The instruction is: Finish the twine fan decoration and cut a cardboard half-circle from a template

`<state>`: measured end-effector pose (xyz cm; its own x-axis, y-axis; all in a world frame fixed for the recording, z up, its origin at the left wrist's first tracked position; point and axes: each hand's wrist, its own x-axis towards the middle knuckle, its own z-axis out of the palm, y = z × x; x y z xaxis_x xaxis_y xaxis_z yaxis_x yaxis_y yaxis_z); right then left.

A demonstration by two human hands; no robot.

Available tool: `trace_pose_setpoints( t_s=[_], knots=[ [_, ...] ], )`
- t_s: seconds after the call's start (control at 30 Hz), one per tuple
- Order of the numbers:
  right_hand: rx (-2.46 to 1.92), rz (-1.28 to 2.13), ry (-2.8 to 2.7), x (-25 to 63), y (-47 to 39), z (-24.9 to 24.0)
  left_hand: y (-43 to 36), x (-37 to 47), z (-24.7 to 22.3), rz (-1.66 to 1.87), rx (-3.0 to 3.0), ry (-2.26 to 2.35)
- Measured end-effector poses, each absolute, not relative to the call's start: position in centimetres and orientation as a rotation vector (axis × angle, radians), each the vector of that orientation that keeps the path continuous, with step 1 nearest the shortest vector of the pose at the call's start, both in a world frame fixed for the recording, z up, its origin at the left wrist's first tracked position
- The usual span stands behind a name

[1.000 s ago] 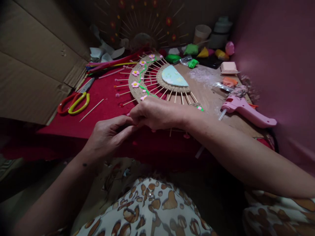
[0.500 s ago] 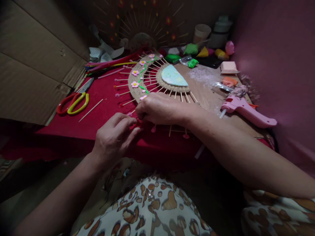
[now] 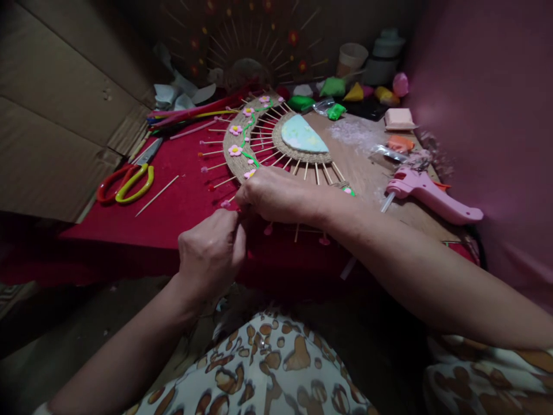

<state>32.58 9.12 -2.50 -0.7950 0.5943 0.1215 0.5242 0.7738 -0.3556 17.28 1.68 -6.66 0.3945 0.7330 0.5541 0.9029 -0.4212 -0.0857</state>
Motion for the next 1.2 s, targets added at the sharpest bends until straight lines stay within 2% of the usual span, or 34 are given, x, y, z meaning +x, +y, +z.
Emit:
trace_pose_setpoints(
  t_s=[0.2, 0.47, 0.77, 1.0, 1.2],
  knots=[
    [-0.829, 0.525, -2.721, 32.8, 9.1, -1.8, 2.0, 16.4, -6.5, -0.662, -2.378, -1.394],
    [-0.887, 0.296, -2.434, 34.6, 8.5, 1.4, 2.1, 15.9, -7.1, -0.762, -2.433, -1.408],
    [-0.873, 0.534, -2.726, 32.4, 8.4, -1.1, 2.3, 15.8, -6.9, -0.831, -2.39, -1.401],
    [-0.903, 0.537, -2.772, 32.0, 8.7, -1.4, 2.4, 15.2, -6.8, -0.803, -2.423, -1.48],
    [-0.823, 0.569, -2.802, 32.5, 8.5, -1.0, 2.4, 14.9, -7.0, -0.924, -2.528, -1.458]
  ],
)
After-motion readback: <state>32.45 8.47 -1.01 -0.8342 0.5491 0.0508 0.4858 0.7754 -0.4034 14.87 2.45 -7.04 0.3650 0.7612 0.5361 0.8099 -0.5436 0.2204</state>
